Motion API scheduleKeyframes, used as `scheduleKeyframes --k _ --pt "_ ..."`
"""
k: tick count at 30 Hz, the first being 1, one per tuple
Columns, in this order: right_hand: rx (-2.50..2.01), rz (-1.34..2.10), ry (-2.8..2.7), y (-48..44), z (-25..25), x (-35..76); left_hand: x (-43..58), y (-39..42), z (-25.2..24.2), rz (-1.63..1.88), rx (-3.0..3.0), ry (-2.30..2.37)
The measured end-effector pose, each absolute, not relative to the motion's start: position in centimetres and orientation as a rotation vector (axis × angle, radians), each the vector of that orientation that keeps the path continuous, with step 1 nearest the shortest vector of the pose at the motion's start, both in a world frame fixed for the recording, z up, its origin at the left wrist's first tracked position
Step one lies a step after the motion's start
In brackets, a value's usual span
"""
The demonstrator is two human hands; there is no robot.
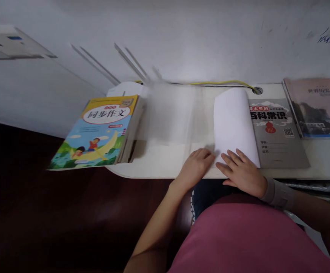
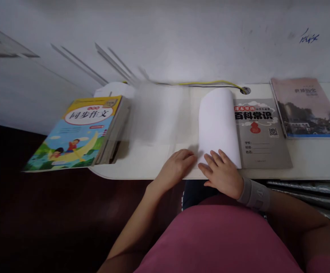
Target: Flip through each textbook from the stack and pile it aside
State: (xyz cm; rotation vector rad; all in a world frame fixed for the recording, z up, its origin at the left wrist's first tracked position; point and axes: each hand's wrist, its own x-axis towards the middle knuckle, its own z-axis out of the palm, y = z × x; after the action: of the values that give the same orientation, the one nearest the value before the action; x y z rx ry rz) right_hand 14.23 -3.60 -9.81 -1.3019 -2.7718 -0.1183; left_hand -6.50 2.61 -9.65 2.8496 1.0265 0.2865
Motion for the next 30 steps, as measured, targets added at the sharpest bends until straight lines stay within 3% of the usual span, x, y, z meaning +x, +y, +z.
scheduleKeyframes --k 9,14,19,25,30 --pt "-1.29 -0.107 -2.76 -3.5 -9.8 13.9 -5.8 3.4 -8.5 0.169 2.873 0.892" --pt "-1.257 -0.067 -2.783 -3.9 -9.9 13.5 -5.5 2.4 -10.0 0.426 2.707 0.963" --pt "-1.004 0.292 -2.699 -1.2 -7.0 16.3 -5.2 1.2 -12.0 0.633 2.669 1.037" --pt "-1.565 0.303 -2.109 8.6 -7.5 23.1 -3.6 0.5 -12.4 0.769 2.624 1.143" --pt "-1.582 0.419 -2.0 11.6 -11.4 23.8 0.4 0.2 -11.6 0.833 2.516 1.24"
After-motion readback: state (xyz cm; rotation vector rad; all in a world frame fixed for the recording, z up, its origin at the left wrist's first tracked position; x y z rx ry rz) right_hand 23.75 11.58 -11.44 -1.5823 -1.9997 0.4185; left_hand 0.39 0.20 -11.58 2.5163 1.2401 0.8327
